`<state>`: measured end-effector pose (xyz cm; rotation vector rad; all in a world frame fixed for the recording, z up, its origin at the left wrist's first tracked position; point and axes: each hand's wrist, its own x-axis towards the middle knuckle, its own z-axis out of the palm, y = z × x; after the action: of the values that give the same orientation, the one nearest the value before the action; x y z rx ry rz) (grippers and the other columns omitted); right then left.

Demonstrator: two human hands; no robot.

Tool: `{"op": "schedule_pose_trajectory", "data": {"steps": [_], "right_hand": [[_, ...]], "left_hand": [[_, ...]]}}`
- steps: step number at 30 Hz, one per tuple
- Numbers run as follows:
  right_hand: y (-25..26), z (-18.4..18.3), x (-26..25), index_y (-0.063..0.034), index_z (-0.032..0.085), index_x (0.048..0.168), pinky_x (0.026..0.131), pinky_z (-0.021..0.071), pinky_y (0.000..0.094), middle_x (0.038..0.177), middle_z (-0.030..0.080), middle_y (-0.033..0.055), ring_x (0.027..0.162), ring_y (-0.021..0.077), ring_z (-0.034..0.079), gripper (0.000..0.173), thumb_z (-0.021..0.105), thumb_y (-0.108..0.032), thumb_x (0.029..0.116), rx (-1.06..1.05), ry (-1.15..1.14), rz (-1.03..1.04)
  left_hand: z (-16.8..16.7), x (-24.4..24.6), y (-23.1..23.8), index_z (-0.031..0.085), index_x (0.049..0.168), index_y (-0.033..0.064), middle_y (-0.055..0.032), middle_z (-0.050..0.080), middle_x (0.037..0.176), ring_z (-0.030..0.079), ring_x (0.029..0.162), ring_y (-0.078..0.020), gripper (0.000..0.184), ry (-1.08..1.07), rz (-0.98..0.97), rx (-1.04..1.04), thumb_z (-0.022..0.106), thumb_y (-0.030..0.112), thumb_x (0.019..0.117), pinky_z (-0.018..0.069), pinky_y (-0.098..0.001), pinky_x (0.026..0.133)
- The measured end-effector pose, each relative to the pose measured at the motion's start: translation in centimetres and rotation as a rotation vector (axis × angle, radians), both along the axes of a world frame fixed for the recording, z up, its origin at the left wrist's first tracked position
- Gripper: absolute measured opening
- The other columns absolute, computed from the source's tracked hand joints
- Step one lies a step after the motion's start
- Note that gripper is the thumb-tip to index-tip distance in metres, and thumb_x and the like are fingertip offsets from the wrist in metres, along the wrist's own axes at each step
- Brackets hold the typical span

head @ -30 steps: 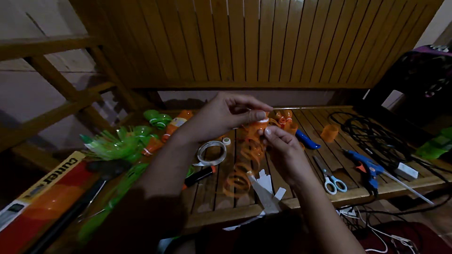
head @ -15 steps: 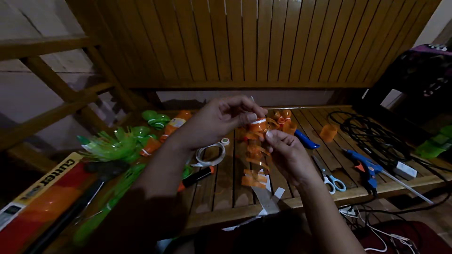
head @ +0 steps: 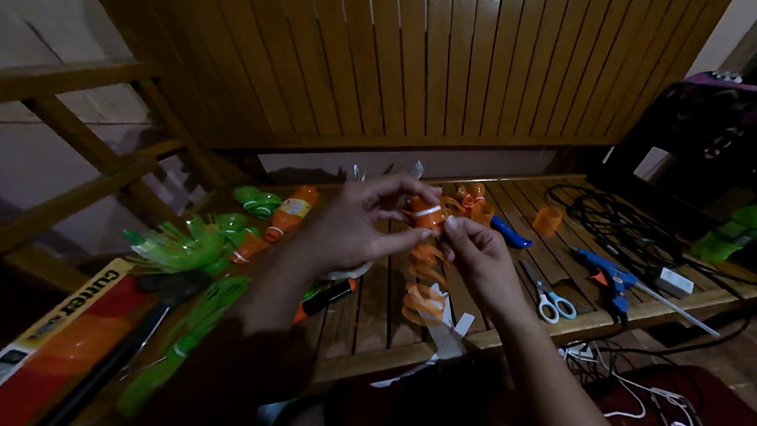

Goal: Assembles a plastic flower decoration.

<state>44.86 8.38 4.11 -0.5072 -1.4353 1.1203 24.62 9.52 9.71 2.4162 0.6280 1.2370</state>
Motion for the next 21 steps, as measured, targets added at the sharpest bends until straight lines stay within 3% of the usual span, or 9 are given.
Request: {"op": "schedule_pose_trajectory", "data": {"steps": [9, 17, 21], "right_hand": [[-0.2, -0.1, -0.2, -0.0042, 0.066, 0.091, 0.059, 0.047, 0.0111, 0.068, 0.061, -0.0071, 0.06, -0.0047, 0.055, 0.028, 0.045, -0.008, 0.1079, 0.051, -0.032, -0.049], [-0.3, 0.0, -0.7, -0.0023, 0.064, 0.092, 0.058, 0.049, 0.0128, 0.065, 0.061, -0.0054, 0.058, -0.0026, 0.056, 0.031, 0.04, -0.011, 0.1099, 0.038, -0.031, -0.026], [-0.4, 0.2, -0.8, -0.0029, 0.066, 0.096, 0.062, 0.0511, 0.0153, 0.069, 0.061, -0.0056, 0.063, -0.0008, 0.058, 0.031, 0.04, -0.012, 0.1098, -0.07, -0.012, 0.0]], "left_hand": [[-1.2, 0.1, 0.1, 0.068, 0.119, 0.0007, -0.0053, 0.069, 0.125, 0.068, 0.106, -0.0032, 0.033, 0.018, 0.054, 0.245, 0.072, 0.011, 0.0885, 0.0576, -0.017, 0.088], [-1.6, 0.7, -0.3, 0.066, 0.123, -0.0019, -0.0119, 0.064, 0.135, 0.063, 0.12, -0.0074, 0.029, 0.095, 0.104, 0.405, 0.061, 0.006, 0.0963, 0.0514, -0.0178, 0.1], [-1.7, 2.2, -2.0, 0.071, 0.112, -0.0084, -0.017, 0.068, 0.126, 0.065, 0.119, -0.0097, 0.024, 0.006, 0.289, 0.322, 0.064, -0.003, 0.0896, 0.0521, -0.0175, 0.097]]}}
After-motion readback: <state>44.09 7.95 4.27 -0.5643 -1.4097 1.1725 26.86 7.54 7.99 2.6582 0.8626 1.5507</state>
